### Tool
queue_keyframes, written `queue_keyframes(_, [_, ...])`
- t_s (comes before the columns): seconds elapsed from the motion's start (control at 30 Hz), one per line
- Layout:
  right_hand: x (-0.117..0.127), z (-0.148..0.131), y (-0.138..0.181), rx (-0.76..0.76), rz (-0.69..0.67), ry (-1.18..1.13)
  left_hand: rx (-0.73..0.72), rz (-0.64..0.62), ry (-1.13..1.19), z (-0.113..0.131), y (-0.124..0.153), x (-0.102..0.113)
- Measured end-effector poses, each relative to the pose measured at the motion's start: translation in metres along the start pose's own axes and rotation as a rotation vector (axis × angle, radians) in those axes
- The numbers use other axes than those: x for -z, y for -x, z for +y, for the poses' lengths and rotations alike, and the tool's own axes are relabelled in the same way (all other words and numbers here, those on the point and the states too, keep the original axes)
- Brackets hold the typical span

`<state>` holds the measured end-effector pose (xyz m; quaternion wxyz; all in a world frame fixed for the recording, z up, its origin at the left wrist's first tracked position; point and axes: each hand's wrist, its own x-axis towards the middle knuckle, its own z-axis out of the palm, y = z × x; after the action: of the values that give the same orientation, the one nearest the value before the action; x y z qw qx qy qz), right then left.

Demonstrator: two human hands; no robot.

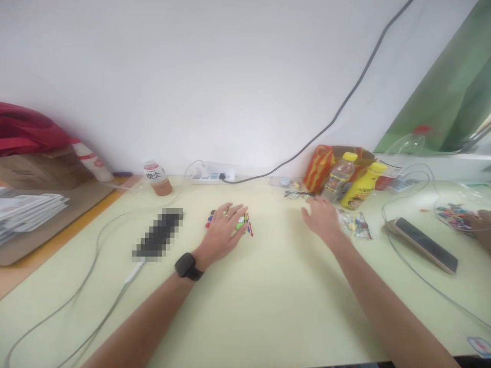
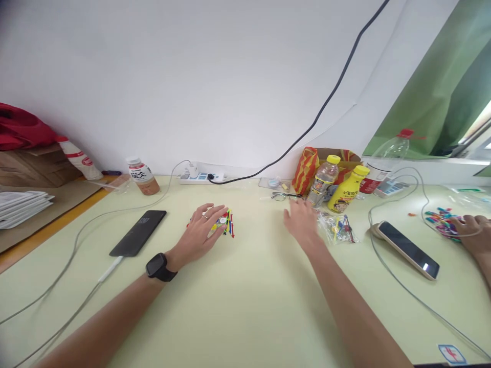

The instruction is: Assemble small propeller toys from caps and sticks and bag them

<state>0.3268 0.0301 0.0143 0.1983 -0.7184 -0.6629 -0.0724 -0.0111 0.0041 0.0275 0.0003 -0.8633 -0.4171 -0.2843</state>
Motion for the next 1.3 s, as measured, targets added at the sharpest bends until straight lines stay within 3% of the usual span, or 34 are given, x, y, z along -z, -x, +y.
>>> queue_keyframes(0.13, [0.0, 0.051, 0.027, -0.042, -0.012, 0.25, -0.07, 0.001, 0.056, 0.017, 0.0, -0.005])
queue_keyframes(0.23, [-0.004, 0.058, 0.037, 0.072, 0.019, 0.298, -0.1, -0.01, 0.104, 0.023, 0.001, -0.009])
queue_keyframes(0.33, [0.005, 0.055, 0.033, 0.116, 0.139, 0.187, -0.078, -0.019, 0.148, 0.028, -0.001, -0.008])
queue_keyframes(0.43, [0.03, 0.045, 0.026, 0.08, 0.178, -0.11, -0.014, -0.041, 0.238, 0.035, -0.006, -0.006])
queue_keyframes(0.6, [0.066, 0.008, 0.03, -0.078, -0.08, -0.911, 0.278, -0.182, 0.647, 0.058, -0.016, -0.016])
queue_keyframes(0.73, [0.054, -0.023, 0.043, -0.221, -0.233, -1.432, 0.572, -0.27, 1.164, 0.081, -0.014, -0.03])
queue_keyframes(0.83, [0.027, -0.025, 0.048, -0.278, -0.306, -1.552, 0.675, -0.202, 1.371, 0.083, -0.012, -0.034])
queue_keyframes(0.93, [0.002, -0.018, 0.05, -0.327, -0.318, -1.476, 0.675, -0.08, 1.161, 0.071, -0.016, -0.029])
queue_keyframes(1.0, [-0.009, -0.014, 0.05, -0.347, -0.293, -1.429, 0.583, -0.071, 0.975, 0.06, -0.023, -0.022])
queue_keyframes(1.13, [-0.016, -0.016, 0.051, -0.318, -0.266, -1.361, 0.342, -0.066, 0.707, 0.052, -0.044, -0.005])
queue_keyframes(1.3, [-0.019, -0.022, 0.053, -0.282, -0.185, -1.331, 0.199, -0.076, 0.608, 0.059, -0.072, 0.016])
